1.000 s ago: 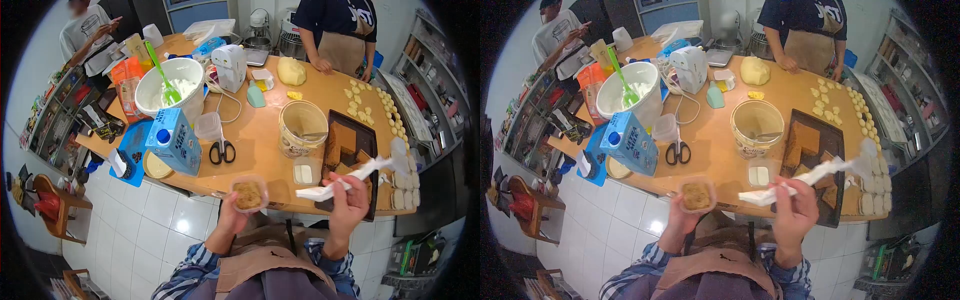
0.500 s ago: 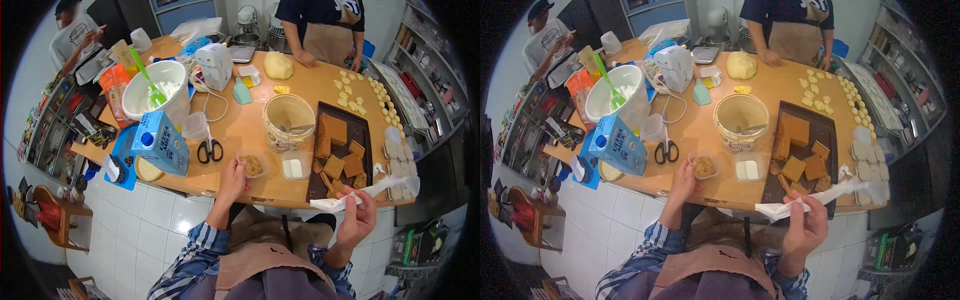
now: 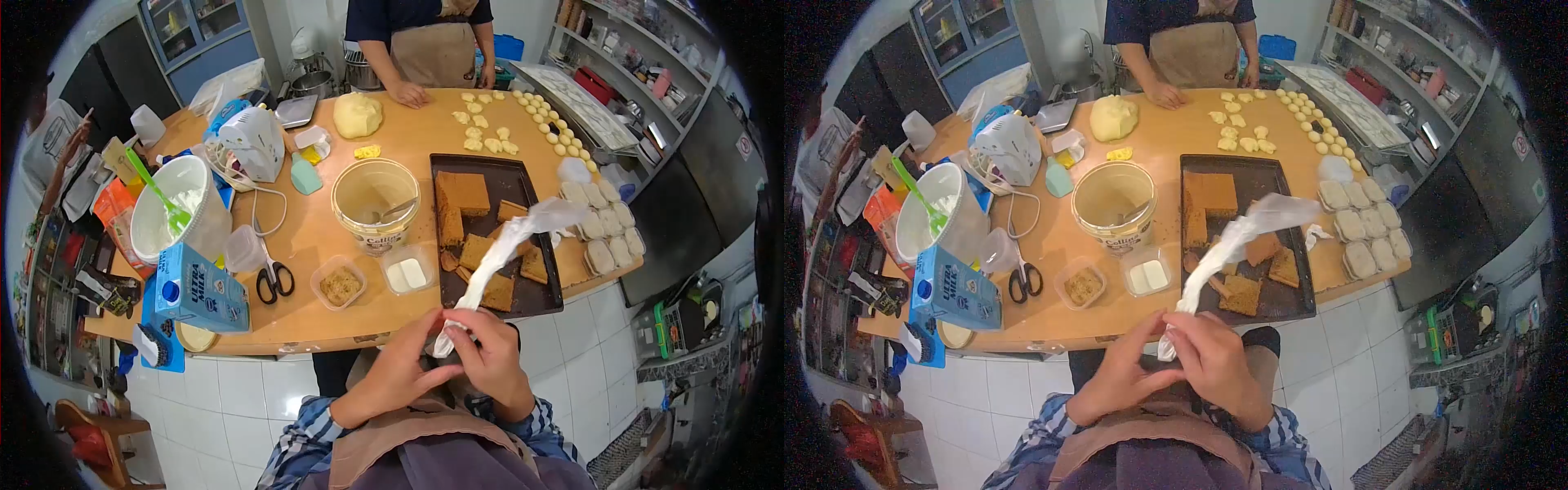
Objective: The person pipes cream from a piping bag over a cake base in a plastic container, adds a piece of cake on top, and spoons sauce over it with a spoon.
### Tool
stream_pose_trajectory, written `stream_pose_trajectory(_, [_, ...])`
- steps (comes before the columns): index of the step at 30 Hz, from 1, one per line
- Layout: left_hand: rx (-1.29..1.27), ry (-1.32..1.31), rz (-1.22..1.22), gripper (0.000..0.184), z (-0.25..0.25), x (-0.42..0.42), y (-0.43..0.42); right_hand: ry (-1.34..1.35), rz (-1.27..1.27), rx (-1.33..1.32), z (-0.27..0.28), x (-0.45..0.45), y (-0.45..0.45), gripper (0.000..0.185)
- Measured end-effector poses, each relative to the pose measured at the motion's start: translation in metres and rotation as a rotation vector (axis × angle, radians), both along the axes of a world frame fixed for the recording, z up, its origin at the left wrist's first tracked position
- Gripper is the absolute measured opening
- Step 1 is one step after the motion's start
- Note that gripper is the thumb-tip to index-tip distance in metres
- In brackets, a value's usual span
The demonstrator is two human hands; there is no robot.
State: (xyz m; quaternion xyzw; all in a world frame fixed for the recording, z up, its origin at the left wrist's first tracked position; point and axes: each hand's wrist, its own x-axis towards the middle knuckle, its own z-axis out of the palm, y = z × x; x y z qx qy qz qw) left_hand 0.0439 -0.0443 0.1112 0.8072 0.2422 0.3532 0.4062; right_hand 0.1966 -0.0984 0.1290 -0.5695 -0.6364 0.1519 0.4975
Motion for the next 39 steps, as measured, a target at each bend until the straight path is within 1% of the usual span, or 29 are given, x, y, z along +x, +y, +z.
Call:
stream_pose_trajectory(2, [-0.133,-0.054,-0.010,0.057,-0.010,0.008,-0.002,0.041,0.022,0.017,0.001,0.003,-0.003,0.023])
stream_pose_trajectory(3, [-0.200,-0.042,-0.063,0.056,-0.008,0.007,-0.002,0.060,0.031,0.024,0.001,0.006,-0.006,0.025])
stream_pose_trajectory(4, [-0.267,-0.031,-0.114,0.056,-0.005,0.004,-0.001,0.194,0.030,0.000,-0.002,0.010,-0.009,0.019])
stream_pose_trajectory(5, [-0.335,-0.019,-0.164,0.055,-0.003,0.003,-0.001,0.432,0.017,0.032,-0.006,0.013,-0.009,0.018])
stream_pose_trajectory(7, [-0.495,-0.116,-0.260,0.052,-0.013,0.006,-0.003,0.913,-0.007,0.098,-0.019,0.018,-0.005,0.017])
stream_pose_trajectory(8, [-0.574,-0.161,-0.307,0.050,-0.019,0.007,-0.004,0.974,-0.043,-0.056,-0.028,0.032,-0.005,0.026])
stream_pose_trajectory(11, [-0.786,-0.220,-0.347,0.046,-0.027,0.011,-0.008,1.305,0.275,0.017,-0.046,0.041,0.006,0.044])
stream_pose_trajectory(12, [-0.798,-0.212,-0.358,0.046,-0.029,0.012,-0.007,1.329,0.269,-0.005,-0.039,0.036,0.008,0.056])
stream_pose_trajectory(15, [-0.821,-0.156,-0.390,0.046,-0.032,0.012,-0.008,1.403,0.304,0.000,-0.035,0.039,0.015,0.067])
stream_pose_trajectory(16, [-0.805,-0.118,-0.405,0.046,-0.029,0.012,-0.008,1.470,0.349,0.012,-0.038,0.043,0.017,0.062])
stream_pose_trajectory(19, [-0.699,-0.005,-0.417,0.041,-0.030,0.014,-0.002,1.238,0.080,-0.001,-0.032,0.049,0.017,0.051])
stream_pose_trajectory(20, [-0.656,0.031,-0.414,0.038,-0.030,0.014,-0.001,1.107,0.022,-0.006,-0.028,0.049,0.016,0.046])
stream_pose_trajectory(22, [-0.557,-0.021,-0.423,0.035,-0.026,0.021,0.003,0.844,-0.091,-0.018,-0.015,0.046,0.011,0.038])
stream_pose_trajectory(23, [-0.509,-0.048,-0.426,0.034,-0.023,0.027,0.006,0.816,-0.059,-0.022,-0.011,0.043,0.010,0.036])
stream_pose_trajectory(25, [-0.650,-0.217,-0.460,0.032,-0.011,0.041,0.011,0.758,0.007,-0.030,-0.001,0.035,0.009,0.032])
stream_pose_trajectory(26, [-0.716,-0.303,-0.476,0.032,-0.004,0.048,0.014,0.933,0.044,-0.140,0.013,0.027,0.004,0.027])
stream_pose_trajectory(27, [-0.741,-0.343,-0.475,0.033,0.004,0.054,0.016,0.747,0.058,-0.076,-0.003,0.027,0.006,0.028])
stream_pose_trajectory(29, [-0.786,-0.422,-0.477,0.035,0.017,0.064,0.021,0.329,-0.029,0.043,-0.014,0.034,0.008,0.032])
stream_pose_trajectory(30, [-0.741,-0.317,-0.516,0.035,0.021,0.064,0.027,0.475,-0.024,-0.001,-0.009,0.033,0.006,0.032])
stream_pose_trajectory(31, [-0.762,-0.265,-0.563,0.035,0.024,0.065,0.031,0.621,-0.019,-0.048,0.001,0.030,0.002,0.033])
stream_pose_trajectory(33, [-0.811,-0.156,-0.656,0.035,0.024,0.067,0.035,0.700,0.007,0.004,0.012,0.027,0.002,0.033])
stream_pose_trajectory(35, [-0.914,-0.224,-0.573,0.029,0.009,0.074,0.029,0.560,0.054,0.192,0.020,0.030,0.012,0.037])
stream_pose_trajectory(36, [-0.964,-0.259,-0.530,0.027,0.008,0.078,0.025,0.518,0.067,0.195,0.021,0.032,0.011,0.039])
stream_pose_trajectory(38, [-0.539,-0.333,-0.577,0.021,0.015,0.082,0.022,0.434,0.099,0.207,0.022,0.038,0.012,0.044])
stream_pose_trajectory(39, [-0.325,-0.363,-0.590,0.019,0.020,0.084,0.020,0.385,0.118,0.239,0.021,0.041,0.013,0.044])
